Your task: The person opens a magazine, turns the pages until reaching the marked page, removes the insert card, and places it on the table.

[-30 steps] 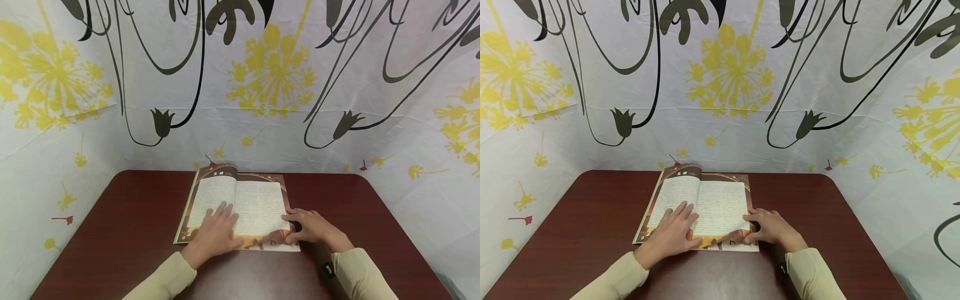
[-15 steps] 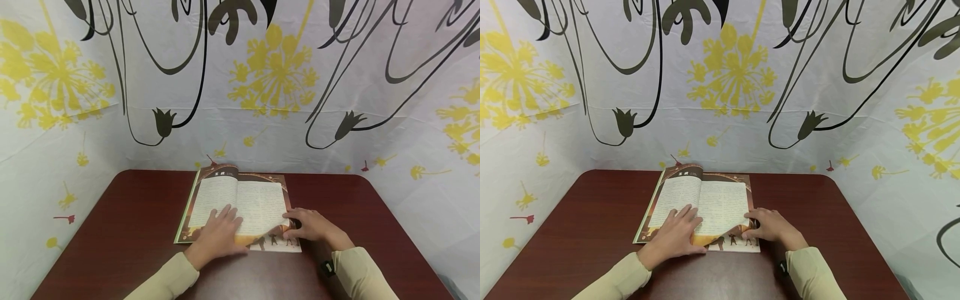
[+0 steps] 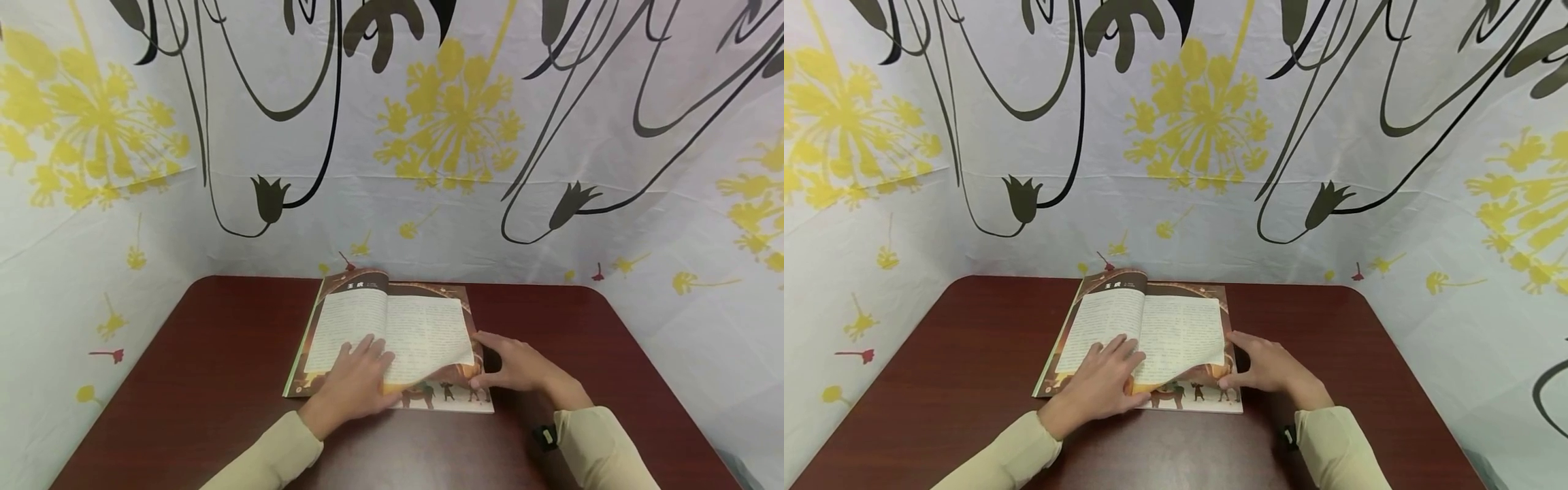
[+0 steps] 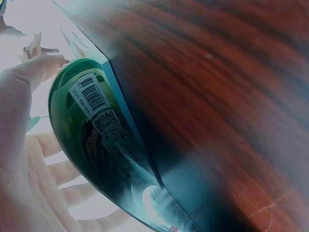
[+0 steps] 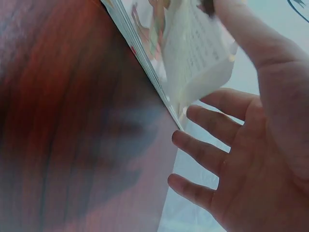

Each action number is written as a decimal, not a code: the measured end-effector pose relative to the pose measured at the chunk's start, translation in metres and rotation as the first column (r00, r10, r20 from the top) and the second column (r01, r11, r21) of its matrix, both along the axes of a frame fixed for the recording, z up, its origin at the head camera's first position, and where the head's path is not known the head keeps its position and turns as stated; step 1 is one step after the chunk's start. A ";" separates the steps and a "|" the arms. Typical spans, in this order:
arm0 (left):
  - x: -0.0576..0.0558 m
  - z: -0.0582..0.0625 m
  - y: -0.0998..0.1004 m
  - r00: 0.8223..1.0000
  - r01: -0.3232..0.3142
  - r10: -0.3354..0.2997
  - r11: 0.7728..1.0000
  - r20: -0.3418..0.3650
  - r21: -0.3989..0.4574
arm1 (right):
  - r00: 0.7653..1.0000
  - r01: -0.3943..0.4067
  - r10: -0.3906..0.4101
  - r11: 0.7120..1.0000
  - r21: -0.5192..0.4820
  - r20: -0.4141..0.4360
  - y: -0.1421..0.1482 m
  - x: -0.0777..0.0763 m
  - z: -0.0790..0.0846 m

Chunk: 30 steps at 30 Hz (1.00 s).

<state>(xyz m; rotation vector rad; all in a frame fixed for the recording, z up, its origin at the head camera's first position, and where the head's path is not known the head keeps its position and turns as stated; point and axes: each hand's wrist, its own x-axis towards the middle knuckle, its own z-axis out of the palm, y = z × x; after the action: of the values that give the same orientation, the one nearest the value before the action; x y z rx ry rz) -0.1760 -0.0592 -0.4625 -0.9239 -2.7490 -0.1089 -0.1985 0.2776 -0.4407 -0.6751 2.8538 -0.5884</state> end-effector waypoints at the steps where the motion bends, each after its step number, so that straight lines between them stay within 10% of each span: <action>1: 0.000 0.000 0.000 1.000 0.001 -0.001 1.000 0.001 0.006 | 1.000 0.010 -0.010 1.000 -0.006 0.001 0.001 0.000 0.001; 15: 0.000 0.001 -0.002 0.994 0.028 -0.021 0.998 -0.108 0.063 | 0.991 0.137 -0.137 0.990 -0.027 0.000 0.009 0.002 0.008; 30: -0.003 0.003 -0.003 0.936 0.189 -0.147 0.976 -0.319 0.105 | 0.995 -0.063 0.056 0.995 0.081 0.084 -0.004 0.004 -0.004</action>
<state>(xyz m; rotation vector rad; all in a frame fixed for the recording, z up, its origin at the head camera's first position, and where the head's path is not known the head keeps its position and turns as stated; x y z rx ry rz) -0.1791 -0.0617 -0.4596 -1.0401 -2.3431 -0.1613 -0.1949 0.2741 -0.4449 -0.7027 2.7554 -0.4738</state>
